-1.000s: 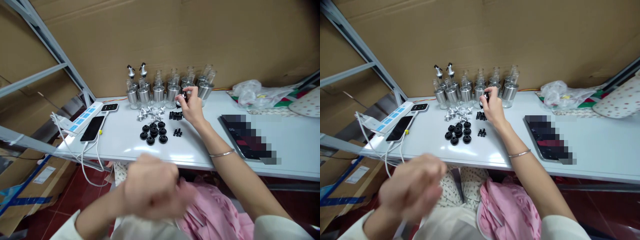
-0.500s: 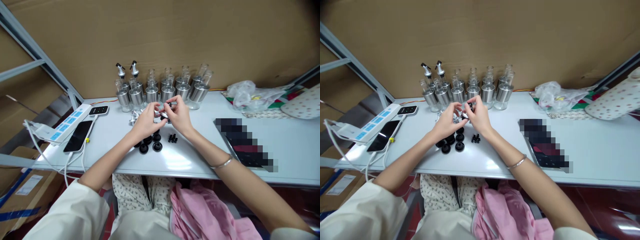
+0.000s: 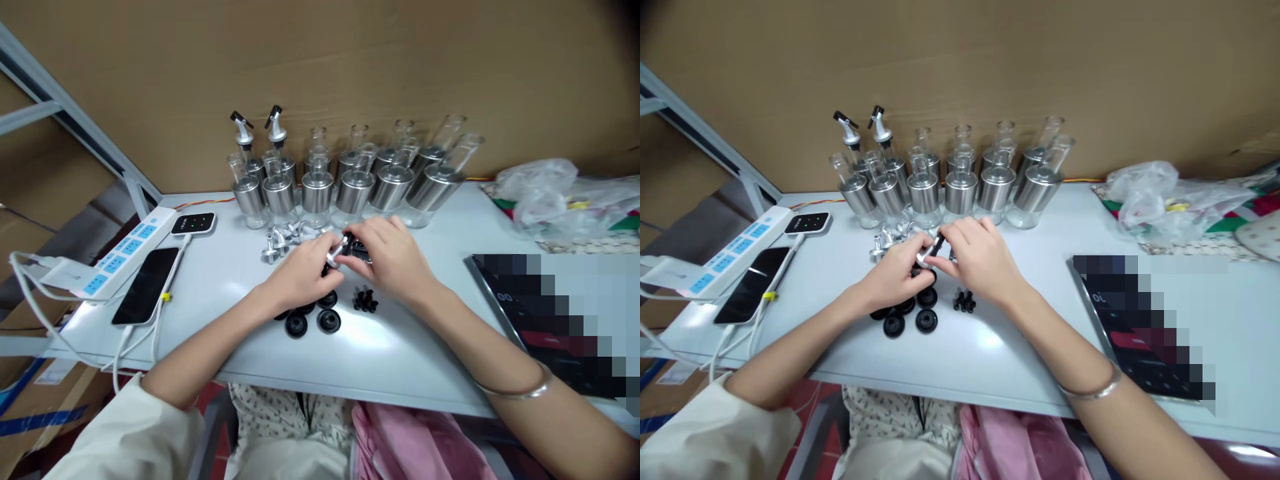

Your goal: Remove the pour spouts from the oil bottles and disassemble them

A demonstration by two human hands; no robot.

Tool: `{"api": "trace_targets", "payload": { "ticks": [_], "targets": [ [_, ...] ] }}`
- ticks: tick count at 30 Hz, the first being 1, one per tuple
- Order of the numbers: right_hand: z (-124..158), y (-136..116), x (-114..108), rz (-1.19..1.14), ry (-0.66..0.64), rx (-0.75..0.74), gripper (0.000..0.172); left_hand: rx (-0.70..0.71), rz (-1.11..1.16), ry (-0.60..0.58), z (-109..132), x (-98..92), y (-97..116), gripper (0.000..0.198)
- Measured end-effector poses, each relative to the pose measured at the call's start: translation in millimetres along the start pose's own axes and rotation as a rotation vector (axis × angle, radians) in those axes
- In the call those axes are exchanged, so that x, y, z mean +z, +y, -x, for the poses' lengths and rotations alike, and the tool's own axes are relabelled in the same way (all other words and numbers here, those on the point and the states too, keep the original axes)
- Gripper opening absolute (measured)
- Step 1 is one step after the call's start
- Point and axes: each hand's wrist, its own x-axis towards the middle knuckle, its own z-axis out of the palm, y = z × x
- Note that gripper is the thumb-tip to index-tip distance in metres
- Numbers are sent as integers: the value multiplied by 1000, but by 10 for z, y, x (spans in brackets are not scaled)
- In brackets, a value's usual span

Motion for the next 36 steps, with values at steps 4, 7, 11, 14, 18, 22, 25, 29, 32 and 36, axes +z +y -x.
{"api": "trace_targets", "payload": {
  "ticks": [4,7,11,14,18,22,25,29,32,36],
  "targets": [
    [3,-65,-20,106,7,-66,38,37,11,-30,61,-70,81,18],
    [29,-102,-53,14,150,-30,38,110,-35,-50,105,-120,113,20],
    [46,-123,-172,-101,286,131,40,190,-110,-13,119,-127,88,22],
    [21,-64,-273,-21,209,245,30,299,-181,119,106,-109,8,22],
    [36,214,-302,9,-53,326,27,342,-261,237,98,-109,-100,22],
    [149,563,-224,-75,-290,430,27,324,-301,325,109,-121,-103,21],
    [237,719,-160,-77,-354,476,33,347,-331,361,112,-142,-80,23],
    [294,760,-111,-55,-517,546,34,359,-388,341,110,-223,-110,29],
    [293,736,-115,32,-561,609,28,350,-407,345,113,-284,-150,31],
    [279,700,-143,67,-481,578,21,347,-411,349,116,-296,-150,27]
  ]
}}
